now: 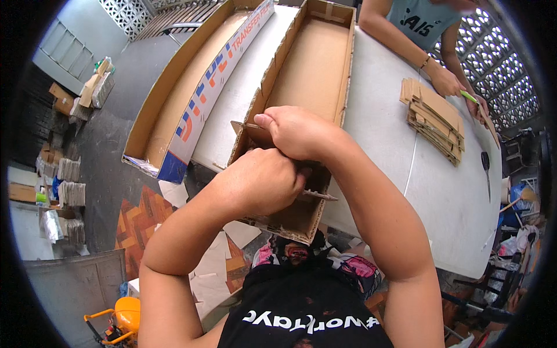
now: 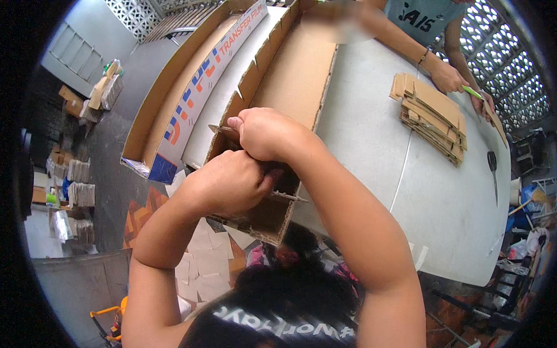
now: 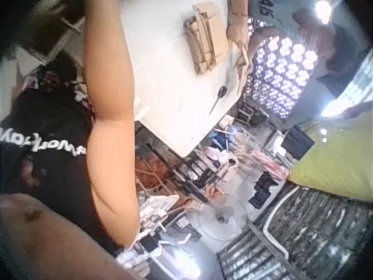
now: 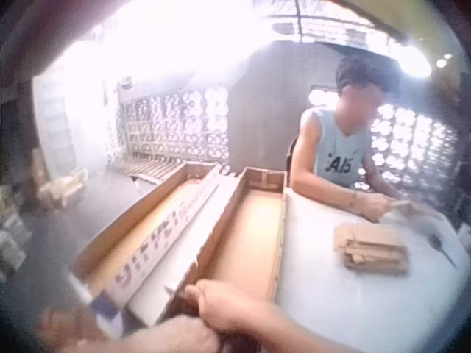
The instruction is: The person assembles a multi-tiered cardboard structure by taping pre-cut cardboard pieces together and inserting them into a larger box. They repeatedly apply tape to the edges of the pieces and secure them in place.
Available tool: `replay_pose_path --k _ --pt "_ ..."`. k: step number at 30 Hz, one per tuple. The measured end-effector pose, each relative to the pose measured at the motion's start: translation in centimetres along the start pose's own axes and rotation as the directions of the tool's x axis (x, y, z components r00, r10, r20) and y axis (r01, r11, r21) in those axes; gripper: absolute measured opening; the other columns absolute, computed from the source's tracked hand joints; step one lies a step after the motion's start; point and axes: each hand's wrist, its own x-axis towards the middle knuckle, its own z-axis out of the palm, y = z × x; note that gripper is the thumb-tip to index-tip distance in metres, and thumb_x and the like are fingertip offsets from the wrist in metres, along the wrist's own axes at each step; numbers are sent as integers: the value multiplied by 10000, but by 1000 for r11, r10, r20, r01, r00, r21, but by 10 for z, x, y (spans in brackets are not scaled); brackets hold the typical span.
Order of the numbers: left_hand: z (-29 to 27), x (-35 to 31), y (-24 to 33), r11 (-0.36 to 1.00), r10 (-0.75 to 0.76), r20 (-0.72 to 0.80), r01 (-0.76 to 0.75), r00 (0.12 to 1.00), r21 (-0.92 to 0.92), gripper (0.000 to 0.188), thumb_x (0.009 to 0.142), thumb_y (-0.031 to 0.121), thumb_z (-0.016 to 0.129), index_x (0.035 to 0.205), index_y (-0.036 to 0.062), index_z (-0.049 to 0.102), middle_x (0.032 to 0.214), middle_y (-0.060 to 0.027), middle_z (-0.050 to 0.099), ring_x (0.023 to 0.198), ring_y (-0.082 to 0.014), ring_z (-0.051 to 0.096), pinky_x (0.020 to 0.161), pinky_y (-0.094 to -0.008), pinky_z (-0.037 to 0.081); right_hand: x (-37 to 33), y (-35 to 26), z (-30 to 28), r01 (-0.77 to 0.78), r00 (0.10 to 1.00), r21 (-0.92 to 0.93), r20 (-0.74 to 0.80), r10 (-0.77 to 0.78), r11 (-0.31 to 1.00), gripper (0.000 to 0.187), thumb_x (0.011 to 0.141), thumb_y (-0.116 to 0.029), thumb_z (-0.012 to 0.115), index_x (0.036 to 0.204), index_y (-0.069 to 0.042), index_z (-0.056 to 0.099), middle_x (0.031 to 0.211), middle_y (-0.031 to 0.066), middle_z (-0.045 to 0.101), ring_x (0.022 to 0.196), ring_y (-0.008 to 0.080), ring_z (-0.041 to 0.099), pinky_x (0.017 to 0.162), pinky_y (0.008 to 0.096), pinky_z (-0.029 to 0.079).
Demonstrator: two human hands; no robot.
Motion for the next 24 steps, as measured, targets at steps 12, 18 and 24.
replay_pose_path --k 12,18,24 --pt "15 2 -27 987 -64 -94 77 994 140 359 939 349 528 983 60 737 967 -216 738 871 -443 702 826 -544 558 10 -8 1 188 981 -3 55 -187 982 296 1002 -266 540 1074 -59 739 1050 229 717 999 390 675 889 460 518" --pt "-2 42 -24 872 208 288 -310 935 378 393 916 354 596 1126 38 694 1137 -234 706 1023 -409 678 941 -485 528 1 13 -12 47 996 92 -85 -40 995 463 1006 -421 588 998 17 737 985 249 720 903 377 690 832 458 527" --pt "-16 44 -3 928 21 284 -124 959 350 522 917 401 638 1282 27 639 1337 -222 626 1271 -332 582 1066 -420 467 -17 14 -11 388 791 255 -585 -178 886 270 880 -262 721 875 7 697 856 212 712 811 358 691 754 432 542"
